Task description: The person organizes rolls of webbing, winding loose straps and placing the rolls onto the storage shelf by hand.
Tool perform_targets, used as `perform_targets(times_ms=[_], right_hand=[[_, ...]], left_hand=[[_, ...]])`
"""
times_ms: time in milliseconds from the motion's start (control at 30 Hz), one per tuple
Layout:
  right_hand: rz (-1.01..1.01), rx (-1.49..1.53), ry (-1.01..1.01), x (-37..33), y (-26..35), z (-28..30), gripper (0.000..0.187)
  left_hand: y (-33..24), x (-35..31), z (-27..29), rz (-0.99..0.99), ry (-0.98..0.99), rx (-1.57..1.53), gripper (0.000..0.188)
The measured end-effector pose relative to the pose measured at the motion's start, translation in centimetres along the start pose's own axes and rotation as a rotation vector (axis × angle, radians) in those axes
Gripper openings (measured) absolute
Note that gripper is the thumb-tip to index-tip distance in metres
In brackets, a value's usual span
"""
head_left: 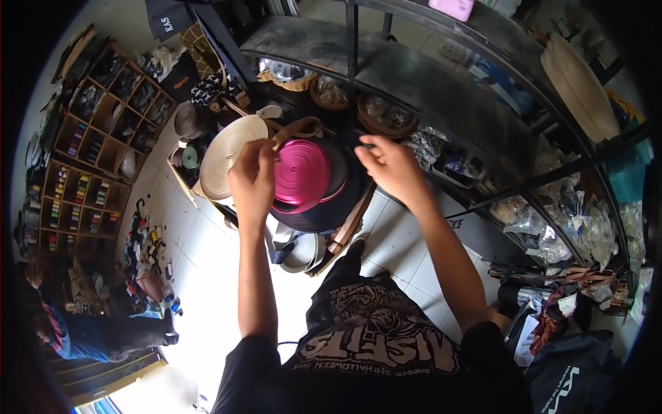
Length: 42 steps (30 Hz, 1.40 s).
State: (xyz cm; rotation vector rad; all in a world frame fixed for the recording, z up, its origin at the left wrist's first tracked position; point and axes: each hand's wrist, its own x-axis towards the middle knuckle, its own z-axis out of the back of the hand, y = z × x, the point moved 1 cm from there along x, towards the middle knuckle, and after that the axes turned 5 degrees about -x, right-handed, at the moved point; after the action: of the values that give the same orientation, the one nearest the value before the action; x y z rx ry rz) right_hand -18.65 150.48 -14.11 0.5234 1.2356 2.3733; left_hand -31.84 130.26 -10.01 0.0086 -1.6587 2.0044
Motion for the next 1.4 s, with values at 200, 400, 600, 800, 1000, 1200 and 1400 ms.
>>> perform_targets(times_ms=[200, 400, 600, 800, 1000, 1200, 1400], right_hand=[[0.102, -0.294, -0.020, 2.5, 2.0, -7.2, 0.072], [0.083, -0.265, 0.063, 3.8, 1.4, -9.2, 0.069], [0.051, -0.279, 0.120, 3.9, 2.1, -9.1, 0.055], [0.039, -0.248, 0.099, 3.3, 1.5, -8.8, 0.045], [0.033, -0.250, 0.084, 2.0, 2.3, -7.9, 0.046], [0.087, -0.167, -0.036, 0.5, 0.8, -7.8, 0.044], [0.080, -0.038, -0.142, -1.6, 0.7, -7.0, 0.040]], left_hand=[[4.6, -5.9, 1.3, -0.058, -0.126, 0.431, 0.022], [6.2, -6.4, 0.2, -0.030, -0.308, 0.494, 0.035], [8.7, -5.4, 1.2, 0.598, -0.197, -0.304, 0.043], [7.8, -4.8, 1.0, 0.644, -0.061, -0.571, 0.038], [6.6, -5.8, 0.5, 0.675, -0.105, -0.613, 0.045], [4.9, -6.3, -0.3, 0.690, -0.123, -0.639, 0.044], [3.9, -6.1, -1.1, 0.497, -0.118, -0.745, 0.036]])
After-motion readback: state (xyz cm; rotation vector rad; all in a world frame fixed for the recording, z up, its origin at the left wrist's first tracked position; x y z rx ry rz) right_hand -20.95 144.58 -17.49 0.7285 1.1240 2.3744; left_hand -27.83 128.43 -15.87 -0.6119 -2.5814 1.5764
